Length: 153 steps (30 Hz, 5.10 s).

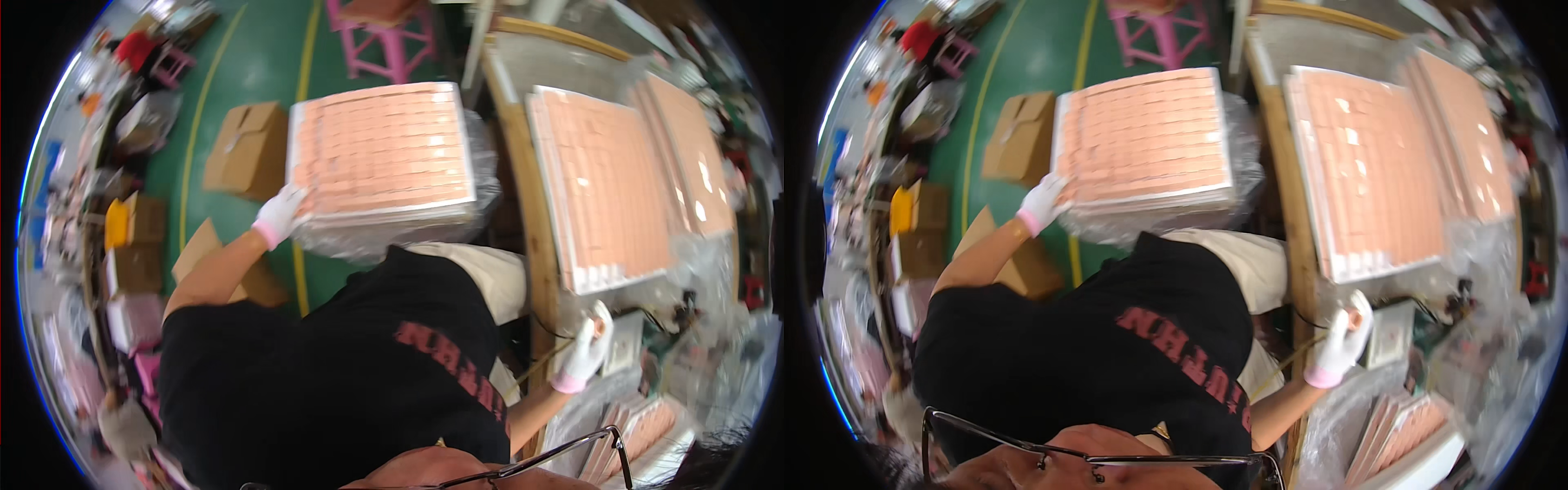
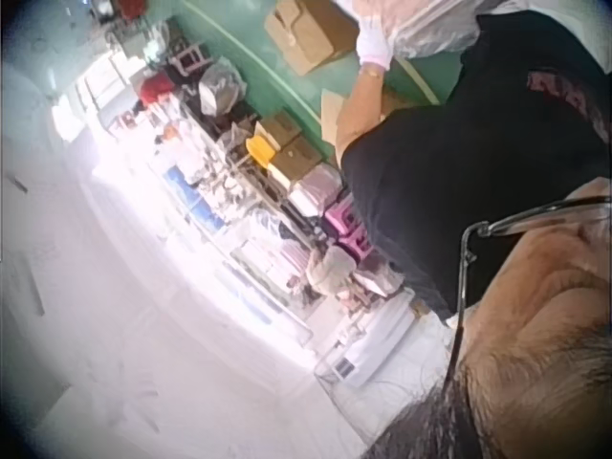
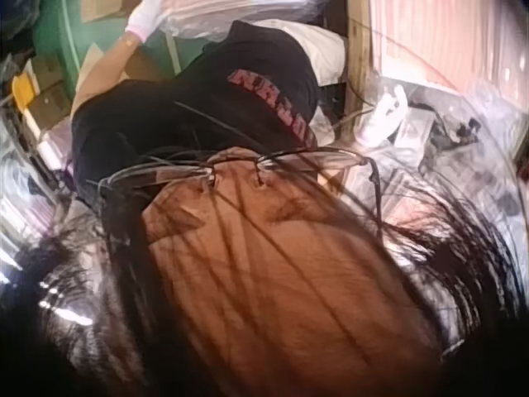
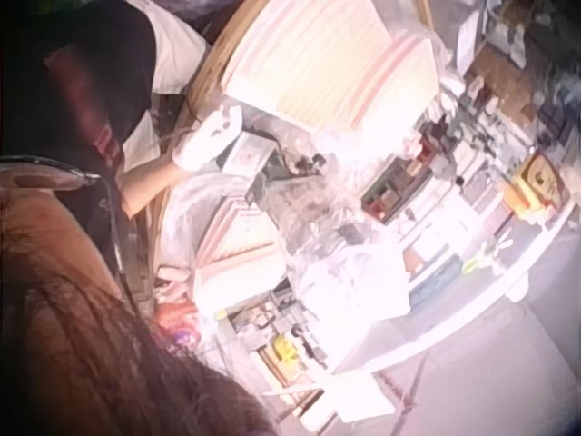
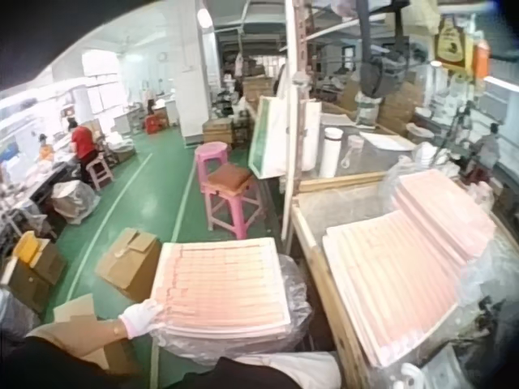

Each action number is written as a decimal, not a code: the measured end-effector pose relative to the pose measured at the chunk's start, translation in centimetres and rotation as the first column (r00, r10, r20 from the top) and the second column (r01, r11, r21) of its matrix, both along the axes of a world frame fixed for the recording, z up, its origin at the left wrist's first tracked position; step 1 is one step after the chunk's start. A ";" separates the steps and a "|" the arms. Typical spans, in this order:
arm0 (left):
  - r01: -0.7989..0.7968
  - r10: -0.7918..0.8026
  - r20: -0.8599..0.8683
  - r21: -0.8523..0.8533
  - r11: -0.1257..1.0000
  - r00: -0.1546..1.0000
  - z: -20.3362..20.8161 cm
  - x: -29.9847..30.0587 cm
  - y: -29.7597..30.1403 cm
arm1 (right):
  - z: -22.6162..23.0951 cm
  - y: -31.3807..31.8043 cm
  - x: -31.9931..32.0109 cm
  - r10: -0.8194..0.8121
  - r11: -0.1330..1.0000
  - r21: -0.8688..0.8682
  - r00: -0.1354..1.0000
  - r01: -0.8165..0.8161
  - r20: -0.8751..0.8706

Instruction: Placing small pink components into compartmentalized white trays and stacking the trays.

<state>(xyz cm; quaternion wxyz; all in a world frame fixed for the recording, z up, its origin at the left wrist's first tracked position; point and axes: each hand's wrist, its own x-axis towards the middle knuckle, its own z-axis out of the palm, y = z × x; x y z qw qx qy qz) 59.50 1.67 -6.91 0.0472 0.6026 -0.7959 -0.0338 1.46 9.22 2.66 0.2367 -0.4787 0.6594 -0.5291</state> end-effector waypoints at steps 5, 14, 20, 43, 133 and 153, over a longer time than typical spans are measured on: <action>0.031 -0.038 -0.034 -0.182 0.983 0.999 0.7 1.2 0.7 | -2.2 -1.1 2.7 -0.036 0.998 0.049 0.998 0.033 0.056; 0.777 0.322 -0.884 0.456 0.435 0.339 9.3 -32.5 -5.4 | -1.1 -1.7 5.7 0.138 0.974 -0.150 0.969 -0.171 -0.206; 0.961 0.380 -0.900 0.263 0.084 0.213 8.3 -41.3 -4.3 | -0.7 0.8 6.0 -0.188 0.971 -0.201 0.934 0.130 -0.303; 0.770 0.600 -0.487 0.333 -0.544 0.635 5.5 -47.6 1.9 | 8.3 32.2 -17.3 -0.461 0.221 -0.209 -0.087 0.953 -0.883; 0.524 -0.518 -0.173 0.011 -0.852 -0.838 19.7 -87.5 26.7 | 15.8 37.2 -24.6 -0.373 0.550 -0.256 -0.040 0.795 -0.927; 0.504 -0.688 0.203 -0.544 -0.671 -0.697 18.0 -83.5 26.6 | 16.3 37.2 -22.8 -0.449 0.464 -0.488 -0.278 0.739 -0.849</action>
